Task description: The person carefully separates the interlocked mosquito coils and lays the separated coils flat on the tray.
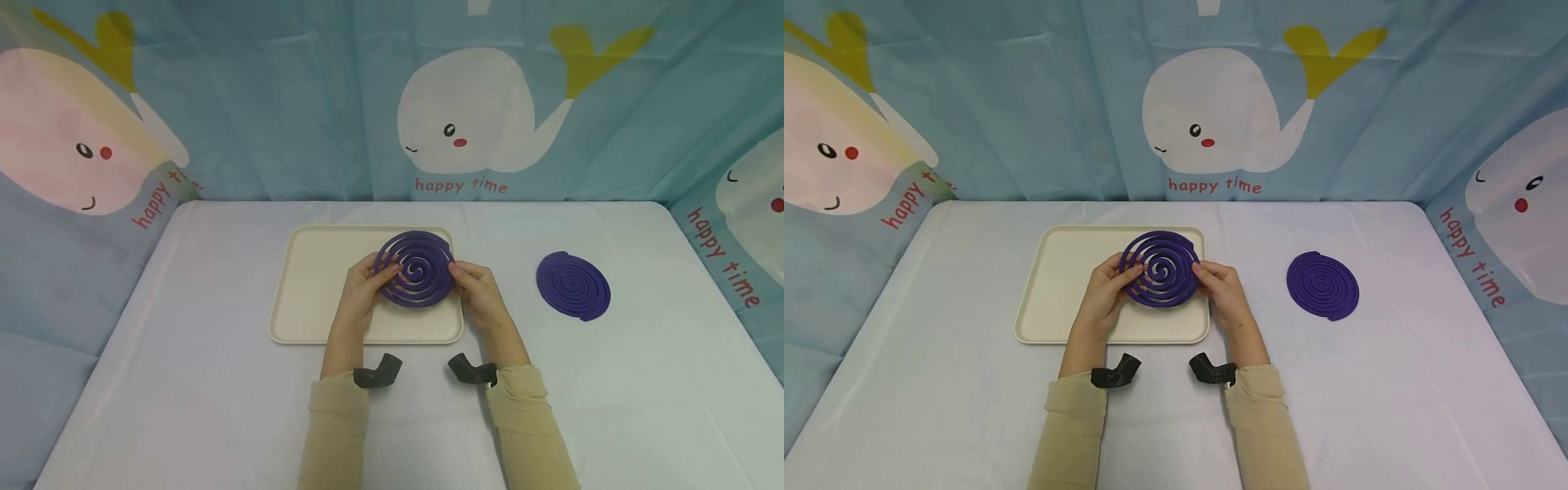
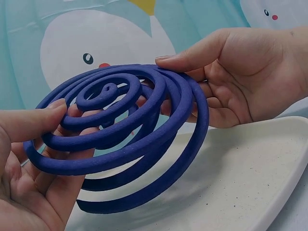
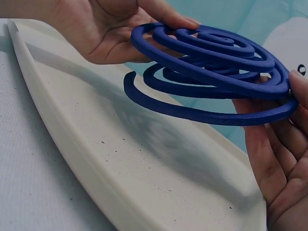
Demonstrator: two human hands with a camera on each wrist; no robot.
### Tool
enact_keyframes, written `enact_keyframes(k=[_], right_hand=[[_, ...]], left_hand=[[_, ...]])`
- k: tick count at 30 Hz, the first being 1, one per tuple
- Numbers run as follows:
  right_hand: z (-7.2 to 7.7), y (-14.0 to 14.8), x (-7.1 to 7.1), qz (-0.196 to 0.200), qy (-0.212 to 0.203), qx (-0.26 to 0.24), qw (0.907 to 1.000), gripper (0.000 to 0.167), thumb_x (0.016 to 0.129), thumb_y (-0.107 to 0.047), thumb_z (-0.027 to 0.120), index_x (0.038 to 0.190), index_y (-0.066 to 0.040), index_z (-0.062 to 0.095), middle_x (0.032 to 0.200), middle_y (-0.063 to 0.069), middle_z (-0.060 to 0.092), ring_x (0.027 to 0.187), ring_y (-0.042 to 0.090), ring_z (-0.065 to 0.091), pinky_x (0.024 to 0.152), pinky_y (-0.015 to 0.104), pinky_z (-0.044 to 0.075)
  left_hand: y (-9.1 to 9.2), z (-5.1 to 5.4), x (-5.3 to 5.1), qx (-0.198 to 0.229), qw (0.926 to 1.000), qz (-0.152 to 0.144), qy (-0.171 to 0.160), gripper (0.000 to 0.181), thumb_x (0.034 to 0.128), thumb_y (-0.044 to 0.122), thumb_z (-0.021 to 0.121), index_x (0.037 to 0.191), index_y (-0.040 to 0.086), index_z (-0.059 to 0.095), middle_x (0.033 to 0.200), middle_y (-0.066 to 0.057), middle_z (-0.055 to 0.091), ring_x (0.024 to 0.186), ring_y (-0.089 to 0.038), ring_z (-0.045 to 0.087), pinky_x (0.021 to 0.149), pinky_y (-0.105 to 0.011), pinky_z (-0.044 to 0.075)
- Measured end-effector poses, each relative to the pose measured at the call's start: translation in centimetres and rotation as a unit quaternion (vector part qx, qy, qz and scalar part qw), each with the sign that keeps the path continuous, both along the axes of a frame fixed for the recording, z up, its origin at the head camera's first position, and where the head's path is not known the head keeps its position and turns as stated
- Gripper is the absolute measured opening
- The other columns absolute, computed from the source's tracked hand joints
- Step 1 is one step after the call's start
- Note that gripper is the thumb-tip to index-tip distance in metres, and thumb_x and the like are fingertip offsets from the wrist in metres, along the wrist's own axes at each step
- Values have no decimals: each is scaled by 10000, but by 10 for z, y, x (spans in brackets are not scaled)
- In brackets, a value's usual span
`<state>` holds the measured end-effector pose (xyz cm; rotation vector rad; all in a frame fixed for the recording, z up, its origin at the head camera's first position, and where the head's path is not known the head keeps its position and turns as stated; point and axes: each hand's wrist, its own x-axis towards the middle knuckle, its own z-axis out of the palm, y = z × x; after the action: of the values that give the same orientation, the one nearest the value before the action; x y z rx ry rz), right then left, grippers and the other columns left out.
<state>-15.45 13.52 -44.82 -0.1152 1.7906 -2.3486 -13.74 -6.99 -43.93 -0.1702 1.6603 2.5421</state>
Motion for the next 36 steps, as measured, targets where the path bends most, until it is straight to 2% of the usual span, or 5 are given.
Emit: enact_keyframes(k=[12,24,34,36], right_hand=[[0,0,0,-69,-72,-37,9999,372,951,-17,484,789,-234,739,741,-61,678,663,52,617,627,185,509],[1,-1,0,-97,-74,-17,9999,369,956,-26,474,794,-229,737,740,-56,681,660,59,620,627,186,511],[0,0,-1,-35,-98,-140,9998,384,958,-30,461,778,-227,737,727,-60,680,654,57,622,631,190,508],[0,1,0,-45,-144,-204,9997,395,961,-27,454,772,-230,735,734,-65,684,660,53,625,639,188,507]], left_hand=[[0,-1,1,82,9997,-78,199,136,886,-18,602,1022,-13,598,894,-30,681,866,-149,670,736,-247,555],[-1,1,1,-139,9996,-30,230,175,882,-2,619,1052,-37,598,916,-18,683,894,-141,671,804,-260,540],[0,0,1,61,9996,-101,241,172,887,8,614,1058,-9,595,934,-20,666,897,-131,656,808,-240,533],[-1,0,2,251,9994,-8,239,148,885,8,615,1033,17,604,926,-25,648,866,-127,642,790,-227,532]])
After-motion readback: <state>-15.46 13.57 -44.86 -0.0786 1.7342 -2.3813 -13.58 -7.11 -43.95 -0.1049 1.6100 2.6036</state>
